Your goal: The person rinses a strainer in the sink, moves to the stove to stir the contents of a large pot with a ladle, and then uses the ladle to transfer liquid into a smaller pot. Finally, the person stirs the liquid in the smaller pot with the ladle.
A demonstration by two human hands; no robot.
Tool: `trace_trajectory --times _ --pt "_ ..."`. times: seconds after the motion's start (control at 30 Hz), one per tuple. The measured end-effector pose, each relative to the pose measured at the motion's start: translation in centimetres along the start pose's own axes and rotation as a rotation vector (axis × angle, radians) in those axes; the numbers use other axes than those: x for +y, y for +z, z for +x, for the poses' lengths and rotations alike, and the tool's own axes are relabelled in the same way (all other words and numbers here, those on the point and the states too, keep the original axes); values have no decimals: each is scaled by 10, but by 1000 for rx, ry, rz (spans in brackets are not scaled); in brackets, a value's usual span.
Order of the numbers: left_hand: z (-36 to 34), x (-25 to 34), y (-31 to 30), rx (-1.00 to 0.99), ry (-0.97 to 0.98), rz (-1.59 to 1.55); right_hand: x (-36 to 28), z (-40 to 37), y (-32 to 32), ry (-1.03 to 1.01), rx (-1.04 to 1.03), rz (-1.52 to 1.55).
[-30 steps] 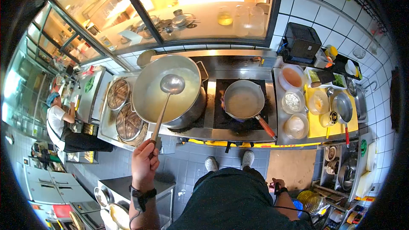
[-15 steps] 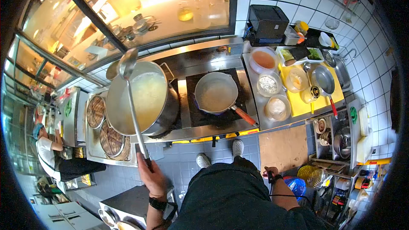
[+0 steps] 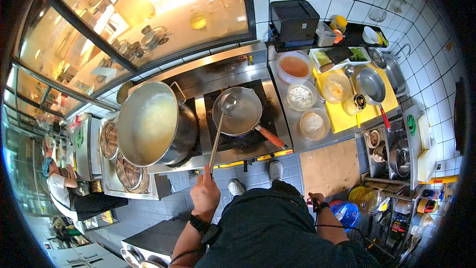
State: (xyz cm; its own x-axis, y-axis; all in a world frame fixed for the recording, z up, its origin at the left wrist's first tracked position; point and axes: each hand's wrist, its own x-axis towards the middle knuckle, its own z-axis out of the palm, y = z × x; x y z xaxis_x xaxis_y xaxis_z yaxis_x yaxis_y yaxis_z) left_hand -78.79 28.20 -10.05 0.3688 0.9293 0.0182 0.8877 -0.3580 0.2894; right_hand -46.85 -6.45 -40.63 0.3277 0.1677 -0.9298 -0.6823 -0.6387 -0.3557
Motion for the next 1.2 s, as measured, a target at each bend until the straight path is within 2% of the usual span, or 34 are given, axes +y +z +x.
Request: trace_trajectory --times 0.2,0.27,0.3,0.33,0.4,0.43,0.5,0.53,0.57,0.6,0.63,0.7,0.77,0.8,0.87,1.0,1.07,1.1,1.13,1.17,1.2 --pt "7 21 8 15 -59 30 -5 30 -48 25 -68 45" --pt "8 23 19 38 -54 -49 -2 64 -81 145 -303 202" --pt "9 28 21 59 -40 -128 -6 74 -97 262 -572 432" --pt "9 33 22 59 -48 -126 -6 84 -108 268 -573 425" --pt "13 48 15 -36 -129 -359 -18 85 -123 116 -193 -8" --pt "13 51 18 -37 -141 -357 -18 84 -125 98 -203 130" --pt "15 52 23 -24 -158 -553 -29 77 -124 65 -142 51" --pt "15 53 21 -22 -164 -552 -37 69 -121 27 -79 -16" --pt "16 53 19 -152 -350 -801 -51 51 -120 -27 -88 -184" --pt "17 55 16 -284 -535 -1048 -53 51 -121 -29 -89 -186" --pt "17 59 9 -282 -534 -1050 -51 57 -126 45 -130 -92" --pt "17 68 -8 -383 -740 -1343 -43 72 -134 115 -172 4" --pt "15 71 -12 -382 -761 -1361 -27 89 -139 170 -285 216" --pt "15 70 -13 -383 -783 -1378 -34 73 -129 166 -283 221" --pt "11 65 -14 -396 -770 -1407 -55 27 -102 75 -129 -78" --pt "7 60 -24 -435 -777 -1368 -25 38 -102 15 -79 -9" --pt "4 55 -28 -422 -745 -1364 -33 9 -89 -99 -96 102" --pt "4 54 -29 -402 -723 -1362 -27 18 -98 -43 -188 268" --pt "4 53 -33 -396 -728 -1396 -24 25 -100 -218 -205 86" --pt "3 55 -37 -400 -694 -1368 -24 28 -110 -160 -200 190" --pt "3 48 -31 -408 -667 -1263 -20 37 -113 -318 -53 174"
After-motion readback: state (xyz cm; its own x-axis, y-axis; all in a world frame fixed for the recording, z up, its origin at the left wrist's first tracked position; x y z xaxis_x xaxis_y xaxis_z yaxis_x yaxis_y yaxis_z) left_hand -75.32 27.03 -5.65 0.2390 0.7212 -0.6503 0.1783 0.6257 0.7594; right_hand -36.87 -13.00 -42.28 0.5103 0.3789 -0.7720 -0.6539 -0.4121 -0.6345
